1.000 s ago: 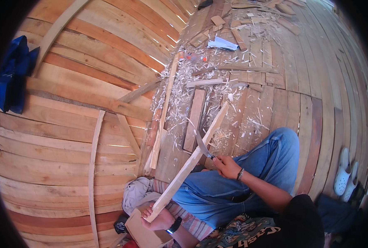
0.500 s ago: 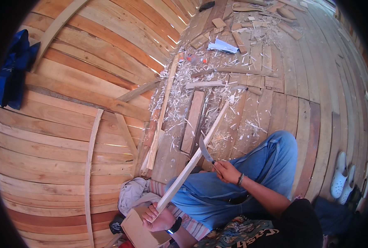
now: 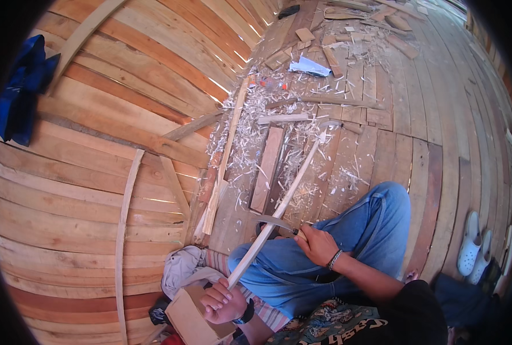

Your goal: The person carves a thin wooden strip with a small curved knife while sitting on a floor covered in wood shavings.

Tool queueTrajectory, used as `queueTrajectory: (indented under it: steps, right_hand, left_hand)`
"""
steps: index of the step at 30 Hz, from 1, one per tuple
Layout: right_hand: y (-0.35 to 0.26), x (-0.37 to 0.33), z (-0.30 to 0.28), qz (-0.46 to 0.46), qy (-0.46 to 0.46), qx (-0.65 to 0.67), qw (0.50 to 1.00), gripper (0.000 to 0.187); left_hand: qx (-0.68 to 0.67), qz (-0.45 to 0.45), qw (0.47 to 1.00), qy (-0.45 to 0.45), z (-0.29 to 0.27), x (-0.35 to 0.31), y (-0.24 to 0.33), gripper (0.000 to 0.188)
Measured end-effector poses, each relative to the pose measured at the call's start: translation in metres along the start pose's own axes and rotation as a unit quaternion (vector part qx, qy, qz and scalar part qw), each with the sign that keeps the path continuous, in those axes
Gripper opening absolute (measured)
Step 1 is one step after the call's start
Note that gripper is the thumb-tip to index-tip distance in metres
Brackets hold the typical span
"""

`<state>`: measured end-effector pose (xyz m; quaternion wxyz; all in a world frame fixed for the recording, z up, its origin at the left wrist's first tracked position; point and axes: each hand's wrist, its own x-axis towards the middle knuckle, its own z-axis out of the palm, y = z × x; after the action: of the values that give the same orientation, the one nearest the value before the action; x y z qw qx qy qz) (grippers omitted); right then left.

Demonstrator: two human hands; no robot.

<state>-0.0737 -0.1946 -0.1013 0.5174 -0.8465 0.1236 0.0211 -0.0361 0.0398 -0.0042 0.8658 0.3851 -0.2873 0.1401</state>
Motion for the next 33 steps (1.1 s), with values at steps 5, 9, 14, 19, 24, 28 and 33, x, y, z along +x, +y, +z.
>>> queueTrajectory:
  steps: [5,9,14,19,24,28,33]
  right_hand:
    - [0.005,-0.002,-0.012,-0.06,0.042,-0.021,0.997,0.032]
    - [-0.006,-0.008,-0.015,-0.042,0.036,0.014,0.998,0.033]
    - [0.02,0.005,-0.021,-0.005,0.084,-0.003,0.996,0.032]
    - [0.012,-0.008,-0.027,-0.057,0.089,0.036,0.994,0.027]
    - [-0.003,-0.015,-0.025,-0.076,0.101,0.057,0.99,0.029]
    - [0.006,0.017,-0.036,0.012,0.116,0.017,0.993,0.031]
    - [-0.011,0.017,-0.041,-0.068,0.127,0.111,0.983,0.028]
  left_hand:
    - [0.023,0.007,0.998,-0.051,0.009,0.002,-0.003,0.032]
    - [0.026,0.021,0.997,-0.065,0.023,0.003,-0.016,0.031]
    - [0.038,0.031,0.994,-0.095,0.046,0.01,-0.018,0.032]
    - [0.056,0.025,0.982,-0.18,0.07,0.025,-0.02,0.031]
    - [0.056,0.031,0.982,-0.179,0.097,0.044,-0.022,0.034]
    - [0.064,0.015,0.987,-0.147,0.118,0.073,-0.024,0.035]
    - [0.076,-0.022,0.98,-0.181,0.145,0.122,-0.04,0.036]
